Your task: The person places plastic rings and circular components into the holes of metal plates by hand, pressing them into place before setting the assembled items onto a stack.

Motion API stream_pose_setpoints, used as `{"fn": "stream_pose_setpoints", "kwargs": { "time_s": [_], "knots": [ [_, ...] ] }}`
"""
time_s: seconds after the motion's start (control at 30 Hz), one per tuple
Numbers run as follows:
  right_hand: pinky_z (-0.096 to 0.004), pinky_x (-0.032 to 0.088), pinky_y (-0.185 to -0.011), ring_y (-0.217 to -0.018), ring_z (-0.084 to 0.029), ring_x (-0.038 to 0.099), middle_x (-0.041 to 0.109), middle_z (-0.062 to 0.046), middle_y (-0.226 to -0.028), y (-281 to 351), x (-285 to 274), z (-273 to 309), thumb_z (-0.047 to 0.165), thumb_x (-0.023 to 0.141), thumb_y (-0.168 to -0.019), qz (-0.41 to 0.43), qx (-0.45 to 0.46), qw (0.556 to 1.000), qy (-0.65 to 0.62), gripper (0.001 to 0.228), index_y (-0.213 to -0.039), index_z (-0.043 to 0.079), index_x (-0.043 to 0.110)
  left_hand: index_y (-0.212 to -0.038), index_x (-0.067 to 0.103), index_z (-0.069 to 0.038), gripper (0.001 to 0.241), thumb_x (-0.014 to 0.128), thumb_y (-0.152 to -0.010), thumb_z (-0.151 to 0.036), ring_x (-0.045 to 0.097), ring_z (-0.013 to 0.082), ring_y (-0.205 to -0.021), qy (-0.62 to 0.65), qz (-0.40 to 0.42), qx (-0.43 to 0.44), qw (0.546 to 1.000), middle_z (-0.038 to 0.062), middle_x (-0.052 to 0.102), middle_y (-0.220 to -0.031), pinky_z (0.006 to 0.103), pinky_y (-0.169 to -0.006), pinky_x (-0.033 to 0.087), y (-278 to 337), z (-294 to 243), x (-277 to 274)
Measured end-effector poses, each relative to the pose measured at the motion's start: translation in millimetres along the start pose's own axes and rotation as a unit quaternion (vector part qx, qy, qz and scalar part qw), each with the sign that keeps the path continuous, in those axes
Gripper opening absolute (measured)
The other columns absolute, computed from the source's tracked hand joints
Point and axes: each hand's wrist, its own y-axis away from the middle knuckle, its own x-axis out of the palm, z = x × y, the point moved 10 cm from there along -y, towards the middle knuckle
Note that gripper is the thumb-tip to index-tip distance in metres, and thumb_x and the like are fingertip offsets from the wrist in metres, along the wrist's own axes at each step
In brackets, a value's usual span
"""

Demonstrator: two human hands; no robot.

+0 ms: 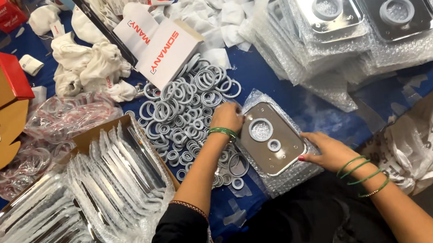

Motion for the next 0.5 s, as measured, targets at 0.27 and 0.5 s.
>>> {"fn": "stream_pose_setpoints", "kwargs": {
  "time_s": [0.27,0.5],
  "knots": [
    [-0.041,0.047,-0.106,-0.130,-0.032,0.058,0.058,-0.013,-0.142,3.6,-5.2,3.2,0.043,0.074,-0.084,-0.056,-0.017,0.998,-0.014,0.065,-0.140,0.016,0.057,-0.119,0.060,-0.004,0.049,0.081,-0.079,-0.021,0.063,0.0395,-0.110,0.062,0.021,-0.051,0.997,0.021,0.065,-0.114,0.0476,-0.095,0.050,7.4,3.8,4.7],
    [-0.042,0.045,-0.109,-0.133,-0.034,0.054,0.055,-0.017,-0.145,1.8,-15.8,12.8,0.037,0.077,-0.085,-0.125,-0.081,0.989,-0.022,0.060,-0.136,0.010,0.059,-0.111,0.066,-0.007,0.029,0.074,-0.087,-0.020,0.063,0.0385,-0.113,0.046,0.008,0.039,0.998,0.018,0.067,-0.117,0.0455,-0.098,0.050,9.9,-20.3,-8.2]
  ]
}}
